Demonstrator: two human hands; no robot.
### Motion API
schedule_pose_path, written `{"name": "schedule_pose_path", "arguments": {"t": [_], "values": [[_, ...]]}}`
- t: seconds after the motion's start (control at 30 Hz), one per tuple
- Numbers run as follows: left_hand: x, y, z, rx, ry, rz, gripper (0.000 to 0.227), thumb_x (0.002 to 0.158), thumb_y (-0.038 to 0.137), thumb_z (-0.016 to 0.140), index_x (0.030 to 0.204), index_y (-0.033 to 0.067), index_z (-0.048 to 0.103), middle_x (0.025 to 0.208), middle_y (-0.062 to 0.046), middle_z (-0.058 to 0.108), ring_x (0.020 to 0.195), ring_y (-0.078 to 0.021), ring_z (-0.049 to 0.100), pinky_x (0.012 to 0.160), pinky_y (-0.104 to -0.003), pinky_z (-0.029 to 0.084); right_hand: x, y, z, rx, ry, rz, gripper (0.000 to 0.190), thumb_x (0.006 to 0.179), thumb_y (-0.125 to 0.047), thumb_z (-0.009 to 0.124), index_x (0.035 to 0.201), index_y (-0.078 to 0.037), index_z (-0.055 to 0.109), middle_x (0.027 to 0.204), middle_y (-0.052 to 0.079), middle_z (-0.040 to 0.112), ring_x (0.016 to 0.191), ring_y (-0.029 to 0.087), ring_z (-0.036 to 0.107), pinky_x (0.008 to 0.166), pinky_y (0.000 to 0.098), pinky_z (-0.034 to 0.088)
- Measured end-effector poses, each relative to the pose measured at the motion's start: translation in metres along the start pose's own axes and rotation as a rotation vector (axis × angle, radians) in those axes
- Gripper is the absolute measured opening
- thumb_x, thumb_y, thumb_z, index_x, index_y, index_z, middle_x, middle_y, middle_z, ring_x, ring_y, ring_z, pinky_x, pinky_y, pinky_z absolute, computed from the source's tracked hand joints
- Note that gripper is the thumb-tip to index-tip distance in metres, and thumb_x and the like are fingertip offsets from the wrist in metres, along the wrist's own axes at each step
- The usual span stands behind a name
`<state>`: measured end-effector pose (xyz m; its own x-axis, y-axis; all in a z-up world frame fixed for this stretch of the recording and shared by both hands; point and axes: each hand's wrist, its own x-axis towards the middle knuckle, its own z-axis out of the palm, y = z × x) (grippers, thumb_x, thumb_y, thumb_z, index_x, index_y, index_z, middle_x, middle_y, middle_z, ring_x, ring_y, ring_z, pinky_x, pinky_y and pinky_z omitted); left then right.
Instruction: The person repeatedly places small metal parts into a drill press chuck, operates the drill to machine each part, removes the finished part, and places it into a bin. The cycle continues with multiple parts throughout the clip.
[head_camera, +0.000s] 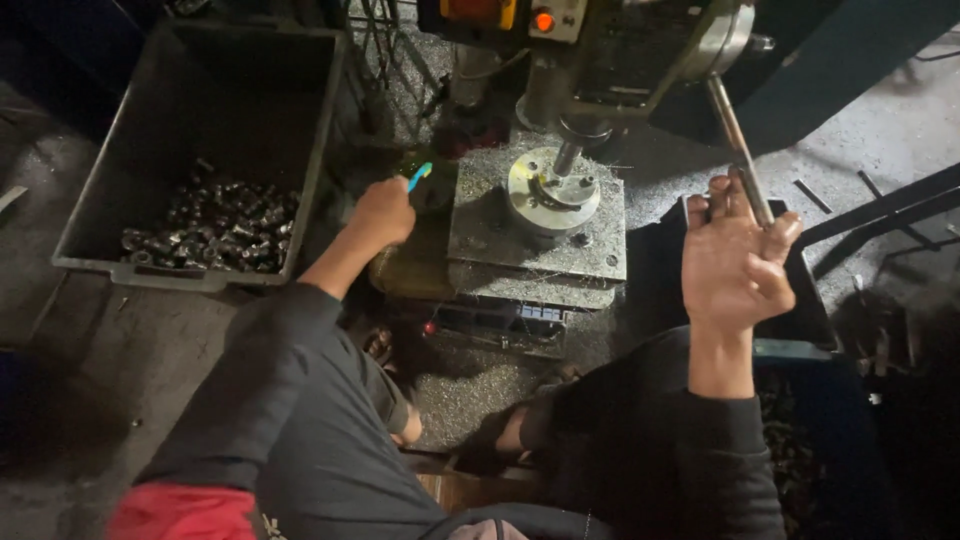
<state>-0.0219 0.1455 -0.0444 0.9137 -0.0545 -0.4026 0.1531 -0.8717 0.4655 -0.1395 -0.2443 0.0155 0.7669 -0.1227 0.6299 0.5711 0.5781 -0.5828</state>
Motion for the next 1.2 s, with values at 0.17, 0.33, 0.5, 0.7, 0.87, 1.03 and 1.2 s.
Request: {"name": "schedule_pose_path", "arguments": {"t": [0.17,0.33,0.5,0.7,0.87,1.03,1.2], "values": [[0.038,0.006,0.021,0.124,-0.059,-0.134,0.054,0.096,-0.006,0.051,0.148,0.0022,0.042,0.122,-0.02,0.058,0.08,-0.0317,0.065,0.052,-0.044,0.046,-0.011,0.01,-0.002,0.366,0.176,0.21,0.037,0.08,-0.023,0.065,0.117,-0.025,0.068,0.152,0.008,0.046,0.129,0.016,0.052,0.11,0.0342,0.045],[0.034,0.0,0.04,0.102,0.109,-0.075,0.073,0.095,0.015,0.059,0.157,-0.0045,0.027,0.138,-0.04,0.054,0.126,-0.0545,0.057,0.1,-0.066,0.052,-0.01,0.041,-0.014,-0.077,0.472,0.501,0.024,0.082,0.0,0.052,0.099,-0.017,0.054,0.116,0.002,0.057,0.101,0.014,0.057,0.081,0.0235,0.046],[0.005,0.002,0.003,0.32,0.281,-0.043,0.077,0.1,0.042,0.061,0.153,-0.0084,0.038,0.128,-0.037,0.059,0.118,-0.0508,0.064,0.097,-0.062,0.053,-0.021,0.066,-0.028,-0.528,0.342,0.558,0.035,0.071,0.013,0.05,0.097,-0.01,0.051,0.105,0.002,0.059,0.09,0.011,0.059,0.07,0.0172,0.046],[0.001,-0.052,-0.099,0.333,0.729,-0.019,0.038,0.086,0.02,0.072,0.122,0.0115,0.064,0.119,-0.018,0.058,0.104,-0.0366,0.061,0.07,-0.052,0.058,-0.018,0.059,-0.021,-0.475,0.388,0.675,0.033,0.075,0.017,0.039,0.086,-0.012,0.048,0.102,0.009,0.061,0.085,0.016,0.056,0.071,0.0216,0.044],[0.05,-0.171,-0.154,0.424,0.481,-0.18,0.041,0.098,0.014,0.064,0.132,-0.0083,0.068,0.139,-0.033,0.053,0.125,-0.0504,0.05,0.09,-0.065,0.054,-0.02,0.058,-0.024,-0.522,0.307,0.633,0.029,0.071,0.016,0.05,0.086,-0.009,0.051,0.1,0.009,0.064,0.101,0.02,0.064,0.086,0.0308,0.054],[0.056,-0.202,-0.151,0.499,0.133,-0.415,0.036,0.104,0.012,0.054,0.13,0.0012,0.075,0.136,-0.025,0.07,0.121,-0.043,0.068,0.092,-0.056,0.057,-0.018,0.06,-0.022,-0.63,0.281,0.64,0.025,0.077,0.014,0.048,0.088,-0.007,0.056,0.101,0.009,0.066,0.097,0.019,0.064,0.087,0.0308,0.054],[0.086,-0.231,-0.135,0.674,0.096,-0.375,0.033,0.096,0.001,0.065,0.125,0.0014,0.079,0.133,-0.024,0.071,0.118,-0.0427,0.071,0.088,-0.053,0.062,-0.015,0.059,-0.009,-0.722,0.233,0.693,0.018,0.081,0.009,0.049,0.09,-0.004,0.057,0.102,0.011,0.067,0.086,0.019,0.062,0.083,0.033,0.052]]}}
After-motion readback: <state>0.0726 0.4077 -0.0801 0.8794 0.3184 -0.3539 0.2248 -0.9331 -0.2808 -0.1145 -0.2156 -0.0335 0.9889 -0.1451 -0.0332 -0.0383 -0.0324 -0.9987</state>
